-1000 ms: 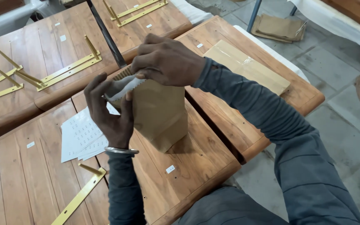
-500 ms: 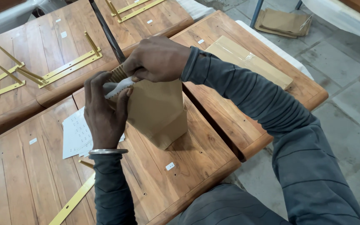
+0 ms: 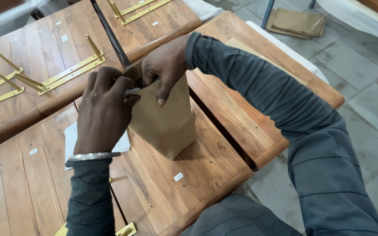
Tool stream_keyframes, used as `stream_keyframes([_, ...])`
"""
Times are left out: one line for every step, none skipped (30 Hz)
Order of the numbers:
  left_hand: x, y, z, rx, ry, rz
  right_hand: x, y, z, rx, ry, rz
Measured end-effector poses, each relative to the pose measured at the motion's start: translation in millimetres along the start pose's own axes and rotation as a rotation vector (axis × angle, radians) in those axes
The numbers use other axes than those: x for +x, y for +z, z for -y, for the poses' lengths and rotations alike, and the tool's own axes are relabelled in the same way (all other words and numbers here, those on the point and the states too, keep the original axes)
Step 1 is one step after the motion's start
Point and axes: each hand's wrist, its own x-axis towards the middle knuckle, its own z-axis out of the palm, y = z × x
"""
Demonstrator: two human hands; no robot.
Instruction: The person wraps metal furniture legs in foam and brown paper, secures them with adhesive tape, and places them into a cardboard box.
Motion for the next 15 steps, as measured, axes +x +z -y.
stream_keyframes([1.4, 1.1, 1.3, 0.001, -0.001, 0.000, 0.8, -4.6, 8.1, 0.000, -0.002, 0.000])
stream_keyframes([3.2, 2.1, 2.6, 0.026, 0.043, 0.020, 1.5, -9.6, 16.0, -0.031, 0.108, 0.091])
stream_keyframes([5.1, 3.1, 4.0, 0.051, 0.088, 0.040, 2.2, -14.8, 23.7, -0.062, 0.218, 0.181])
stream_keyframes([6.2, 6.0, 8.4, 0.052, 0.088, 0.042, 4.1, -15.7, 27.1, -0.060, 0.217, 0.180])
stream_keyframes([7.3, 8.9, 13.0, 0.048, 0.076, 0.076, 6.0, -16.5, 30.4, -0.132, 0.232, 0.241])
stream_keyframes([7.7, 12.7, 16.9, 0.041, 0.063, 0.107, 7.3, -16.8, 33.7, -0.206, 0.249, 0.305])
stream_keyframes([10.9, 13.4, 21.7, 0.040, 0.062, 0.108, 9.7, -16.6, 32.9, -0.206, 0.249, 0.307])
stream_keyframes([13.6, 13.6, 26.8, -0.044, 0.029, 0.168, 12.8, -16.6, 32.7, -0.229, 0.246, 0.310])
stream_keyframes([16.2, 13.8, 31.9, -0.128, -0.003, 0.228, 15.8, -16.5, 32.5, -0.252, 0.244, 0.313])
stream_keyframes([17.6, 14.5, 32.2, -0.128, -0.006, 0.233, 18.7, -14.0, 28.0, -0.248, 0.241, 0.316])
stream_keyframes([18.9, 15.2, 32.5, -0.118, 0.065, 0.156, 21.5, -11.5, 23.7, -0.251, 0.250, 0.294])
stream_keyframes([21.6, 15.2, 33.2, -0.106, 0.138, 0.072, 24.7, -11.4, 19.1, -0.262, 0.259, 0.271])
stream_keyframes([23.8, 15.4, 29.1, -0.104, 0.136, 0.070, 25.4, -11.2, 17.3, -0.264, 0.257, 0.271])
stream_keyframes([25.9, 15.5, 25.1, -0.059, 0.031, 0.149, 26.2, -10.7, 15.5, -0.252, 0.256, 0.255])
stream_keyframes([28.0, 15.6, 21.1, -0.014, -0.075, 0.227, 27.1, -10.3, 13.7, -0.240, 0.255, 0.239])
